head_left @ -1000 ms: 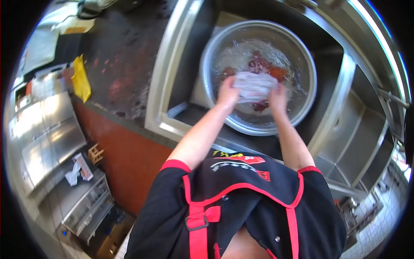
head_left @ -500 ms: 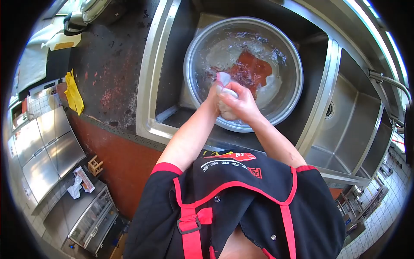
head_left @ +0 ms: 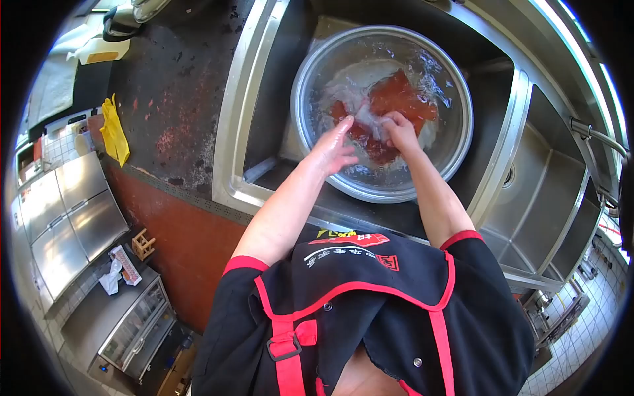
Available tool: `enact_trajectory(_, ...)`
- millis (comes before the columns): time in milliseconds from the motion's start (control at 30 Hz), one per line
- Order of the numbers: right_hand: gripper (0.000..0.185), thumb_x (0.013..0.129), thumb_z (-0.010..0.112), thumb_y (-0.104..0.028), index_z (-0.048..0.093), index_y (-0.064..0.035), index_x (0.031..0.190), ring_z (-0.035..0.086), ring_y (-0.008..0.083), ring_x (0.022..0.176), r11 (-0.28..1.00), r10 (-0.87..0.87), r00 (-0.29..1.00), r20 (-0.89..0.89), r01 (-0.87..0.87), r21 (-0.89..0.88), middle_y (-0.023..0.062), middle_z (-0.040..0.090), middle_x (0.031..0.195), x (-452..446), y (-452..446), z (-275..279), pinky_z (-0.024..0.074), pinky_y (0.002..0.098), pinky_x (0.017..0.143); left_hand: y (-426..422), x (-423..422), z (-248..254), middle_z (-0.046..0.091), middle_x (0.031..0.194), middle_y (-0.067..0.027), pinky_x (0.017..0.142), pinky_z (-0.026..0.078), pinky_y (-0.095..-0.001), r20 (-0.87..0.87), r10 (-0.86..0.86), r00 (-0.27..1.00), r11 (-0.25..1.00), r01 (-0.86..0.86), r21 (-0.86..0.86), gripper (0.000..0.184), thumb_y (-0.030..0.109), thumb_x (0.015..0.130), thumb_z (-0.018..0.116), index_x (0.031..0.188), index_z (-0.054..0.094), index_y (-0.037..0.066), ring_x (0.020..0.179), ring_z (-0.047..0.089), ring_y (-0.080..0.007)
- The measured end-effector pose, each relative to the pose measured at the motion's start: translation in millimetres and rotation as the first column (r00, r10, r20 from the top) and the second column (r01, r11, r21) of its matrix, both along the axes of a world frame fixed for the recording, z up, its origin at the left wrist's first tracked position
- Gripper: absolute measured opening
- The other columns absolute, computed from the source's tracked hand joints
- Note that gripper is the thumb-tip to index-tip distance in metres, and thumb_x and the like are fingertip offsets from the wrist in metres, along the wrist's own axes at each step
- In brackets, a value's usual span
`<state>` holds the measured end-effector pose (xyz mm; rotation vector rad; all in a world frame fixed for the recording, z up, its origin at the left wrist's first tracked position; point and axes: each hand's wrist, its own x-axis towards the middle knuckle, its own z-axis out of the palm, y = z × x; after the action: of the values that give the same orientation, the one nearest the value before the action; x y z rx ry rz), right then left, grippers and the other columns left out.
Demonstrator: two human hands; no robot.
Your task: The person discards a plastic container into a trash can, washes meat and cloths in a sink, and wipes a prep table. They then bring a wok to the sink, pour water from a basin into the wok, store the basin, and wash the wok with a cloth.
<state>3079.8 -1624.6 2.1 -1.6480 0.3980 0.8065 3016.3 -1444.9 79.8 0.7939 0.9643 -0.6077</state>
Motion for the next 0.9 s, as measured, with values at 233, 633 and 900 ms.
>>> enact_trajectory(233, 0.009, 0.066, 0.059, -0.006, 0.060, -0.0024, 0.074, 0.053, 0.0158, 0.083, 0.778, 0.341, 0.750, 0.567, -0.564, 0.278, 0.0023, 0.056, 0.079, -38, -11, 158, 0.0391, 0.0313, 0.086, -17, 16, -13, 0.059, 0.109, -0.0136, 0.096, 0.041, -0.0439, 0.106, 0.123, 0.987, 0.908, -0.069, -0.412, 0.056, 0.052, 0.084, 0.056, 0.117, 0.053, 0.007, 0.103, 0.057, -0.0251)
enact_trajectory(633, 0.047, 0.083, 0.062, -0.036, 0.050, -0.0068, 0.119, 0.055, 0.0240, 0.098, 0.347, -0.035, 0.920, -0.390, 0.377, 0.859, 0.0115, 0.055, 0.110, -22, 8, 102, 0.0466, 0.0405, 0.088, -38, -13, 64, 0.059, 0.117, -0.0085, 0.085, 0.050, -0.0496, 0.108, 0.259, 0.960, 0.473, -0.028, -0.881, 0.067, 0.057, 0.074, 0.064, 0.123, 0.052, 0.014, 0.107, 0.057, -0.0312)
enact_trajectory(900, 0.026, 0.080, 0.068, -0.016, 0.052, -0.0084, 0.100, 0.059, 0.0187, 0.076, 0.486, -0.022, 0.995, -0.096, 0.095, 0.869, 0.0053, 0.057, 0.081, 4, 13, 138, 0.0536, 0.0356, 0.069, -42, -22, 79, 0.058, 0.108, -0.0171, 0.069, 0.058, -0.0303, 0.345, 0.213, 0.914, 0.671, 0.120, -0.732, 0.071, 0.040, 0.072, 0.074, 0.126, 0.044, 0.005, 0.095, 0.062, -0.0276)
